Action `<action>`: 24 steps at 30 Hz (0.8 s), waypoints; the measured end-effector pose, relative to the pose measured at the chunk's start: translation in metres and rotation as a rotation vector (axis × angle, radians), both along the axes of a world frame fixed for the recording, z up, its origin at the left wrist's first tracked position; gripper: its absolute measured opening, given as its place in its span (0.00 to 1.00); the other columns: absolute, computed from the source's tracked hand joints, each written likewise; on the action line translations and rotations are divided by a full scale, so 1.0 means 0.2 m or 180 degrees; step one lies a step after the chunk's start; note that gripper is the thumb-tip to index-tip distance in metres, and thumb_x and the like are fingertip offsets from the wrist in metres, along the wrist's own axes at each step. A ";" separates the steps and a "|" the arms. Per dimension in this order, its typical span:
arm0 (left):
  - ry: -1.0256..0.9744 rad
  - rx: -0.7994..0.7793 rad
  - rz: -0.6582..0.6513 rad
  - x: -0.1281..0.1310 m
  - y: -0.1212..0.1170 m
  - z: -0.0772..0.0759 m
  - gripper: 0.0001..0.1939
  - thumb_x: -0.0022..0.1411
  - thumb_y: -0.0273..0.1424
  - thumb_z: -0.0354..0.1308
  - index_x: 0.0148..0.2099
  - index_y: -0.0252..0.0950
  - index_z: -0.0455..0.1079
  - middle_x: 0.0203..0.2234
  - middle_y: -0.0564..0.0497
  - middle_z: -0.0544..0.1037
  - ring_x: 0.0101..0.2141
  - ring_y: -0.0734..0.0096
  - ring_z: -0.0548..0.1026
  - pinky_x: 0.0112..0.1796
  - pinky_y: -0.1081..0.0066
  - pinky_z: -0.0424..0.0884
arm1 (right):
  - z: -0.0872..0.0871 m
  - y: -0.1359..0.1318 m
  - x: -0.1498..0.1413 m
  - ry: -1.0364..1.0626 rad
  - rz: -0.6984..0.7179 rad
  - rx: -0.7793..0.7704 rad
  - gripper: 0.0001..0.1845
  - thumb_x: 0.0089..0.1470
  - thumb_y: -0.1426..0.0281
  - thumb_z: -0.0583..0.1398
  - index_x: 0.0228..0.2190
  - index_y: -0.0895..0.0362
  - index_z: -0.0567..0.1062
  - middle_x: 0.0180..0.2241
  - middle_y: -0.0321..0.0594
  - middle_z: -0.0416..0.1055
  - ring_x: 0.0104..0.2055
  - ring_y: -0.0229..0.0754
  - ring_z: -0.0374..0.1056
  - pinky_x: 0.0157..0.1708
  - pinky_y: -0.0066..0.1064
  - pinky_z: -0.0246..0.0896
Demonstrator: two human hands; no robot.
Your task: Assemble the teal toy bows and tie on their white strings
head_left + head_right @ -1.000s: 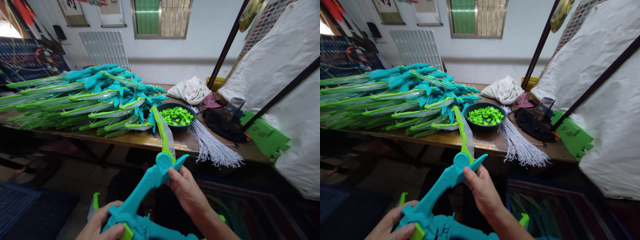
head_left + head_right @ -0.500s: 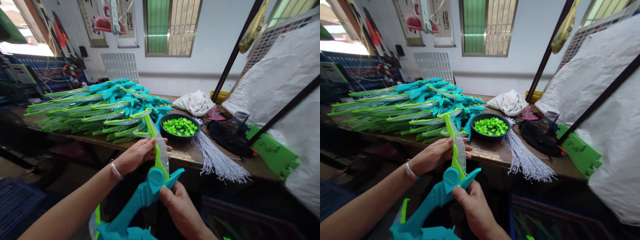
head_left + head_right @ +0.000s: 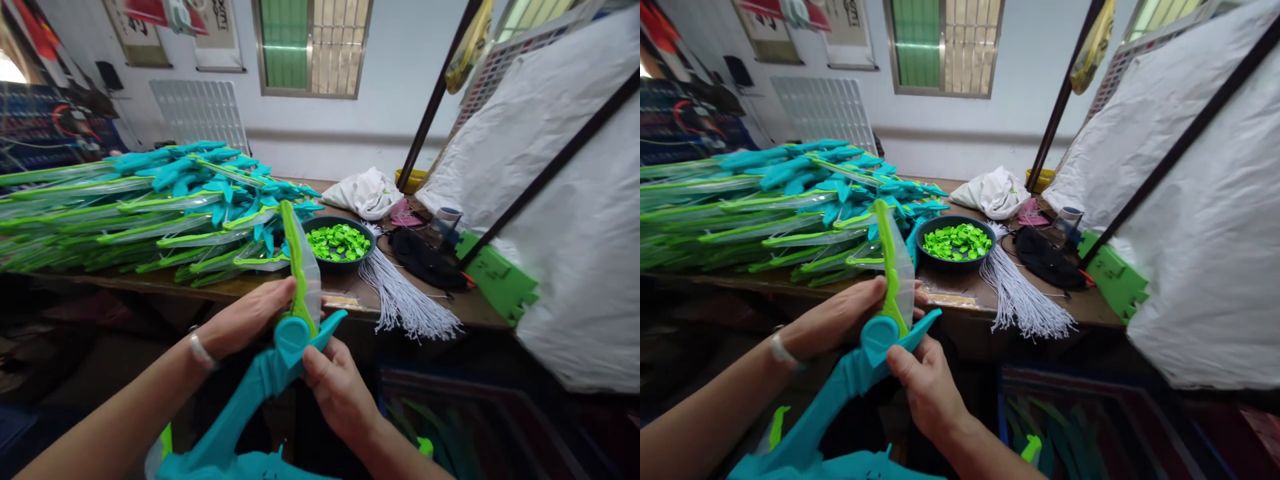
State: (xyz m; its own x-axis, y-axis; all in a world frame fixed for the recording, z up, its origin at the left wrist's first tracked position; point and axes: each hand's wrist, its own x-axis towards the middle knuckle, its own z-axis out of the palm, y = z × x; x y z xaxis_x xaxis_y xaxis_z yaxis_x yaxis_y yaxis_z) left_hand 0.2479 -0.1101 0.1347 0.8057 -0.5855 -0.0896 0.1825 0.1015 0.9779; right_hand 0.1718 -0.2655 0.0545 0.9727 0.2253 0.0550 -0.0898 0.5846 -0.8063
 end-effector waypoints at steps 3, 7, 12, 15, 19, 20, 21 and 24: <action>0.0345 0.0036 0.0066 -0.10 0.20 -0.13 0.35 0.59 0.51 0.65 0.62 0.38 0.72 0.58 0.37 0.76 0.59 0.42 0.72 0.55 0.54 0.70 | 0.02 -0.06 0.01 -0.0046 -0.0123 0.0079 0.20 0.51 0.54 0.71 0.36 0.57 0.79 0.32 0.40 0.75 0.34 0.42 0.68 0.42 0.35 0.65; 0.1034 0.0116 -0.0197 -0.32 0.38 -0.44 0.35 0.52 0.47 0.71 0.60 0.42 0.73 0.52 0.38 0.80 0.51 0.38 0.77 0.48 0.50 0.74 | 0.00 -0.19 0.03 0.0039 -0.0655 -0.0046 0.19 0.52 0.55 0.71 0.36 0.56 0.78 0.31 0.38 0.74 0.31 0.40 0.67 0.39 0.33 0.65; 0.0988 0.0481 0.0482 -0.54 0.32 -0.63 0.18 0.55 0.40 0.71 0.44 0.34 0.80 0.29 0.46 0.82 0.31 0.58 0.79 0.33 0.67 0.74 | -0.09 -0.36 0.15 -0.0177 -0.1052 -0.1358 0.29 0.51 0.42 0.66 0.36 0.55 0.76 0.29 0.40 0.73 0.31 0.44 0.68 0.34 0.36 0.67; 0.0731 0.0565 0.1096 -0.54 0.27 -0.53 0.14 0.59 0.37 0.69 0.42 0.32 0.78 0.26 0.48 0.80 0.25 0.68 0.75 0.25 0.76 0.69 | -0.16 -0.53 0.24 -0.0121 -0.1157 -0.2426 0.27 0.54 0.44 0.64 0.40 0.54 0.76 0.33 0.42 0.73 0.36 0.46 0.69 0.37 0.37 0.65; 0.0496 -0.0065 0.1598 -0.42 0.32 -0.38 0.15 0.57 0.35 0.70 0.44 0.33 0.74 0.28 0.50 0.79 0.25 0.72 0.75 0.24 0.76 0.71 | -0.27 -0.72 0.40 -0.0093 -0.2127 -0.4945 0.19 0.55 0.59 0.64 0.41 0.62 0.76 0.46 0.61 0.70 0.54 0.65 0.63 0.51 0.52 0.55; 0.0449 -0.0254 0.1706 -0.39 0.35 -0.35 0.16 0.56 0.35 0.71 0.43 0.33 0.73 0.28 0.50 0.79 0.24 0.72 0.76 0.25 0.76 0.72 | -0.30 -0.75 0.42 -0.0023 -0.2168 -0.5211 0.18 0.55 0.63 0.63 0.41 0.65 0.76 0.46 0.66 0.70 0.55 0.71 0.62 0.51 0.56 0.52; 0.0393 -0.0423 0.1802 -0.37 0.37 -0.32 0.17 0.55 0.35 0.71 0.43 0.33 0.73 0.28 0.50 0.79 0.25 0.71 0.76 0.25 0.74 0.74 | -0.33 -0.78 0.44 0.0043 -0.2134 -0.5433 0.16 0.54 0.66 0.63 0.40 0.67 0.76 0.43 0.69 0.70 0.52 0.74 0.63 0.48 0.58 0.52; 0.0205 -0.0846 0.2028 -0.33 0.42 -0.24 0.17 0.54 0.33 0.73 0.42 0.33 0.72 0.29 0.49 0.80 0.26 0.69 0.78 0.29 0.70 0.78 | -0.40 -0.83 0.46 0.0111 -0.2107 -0.5948 0.14 0.55 0.68 0.60 0.38 0.67 0.77 0.37 0.68 0.72 0.44 0.73 0.67 0.40 0.53 0.53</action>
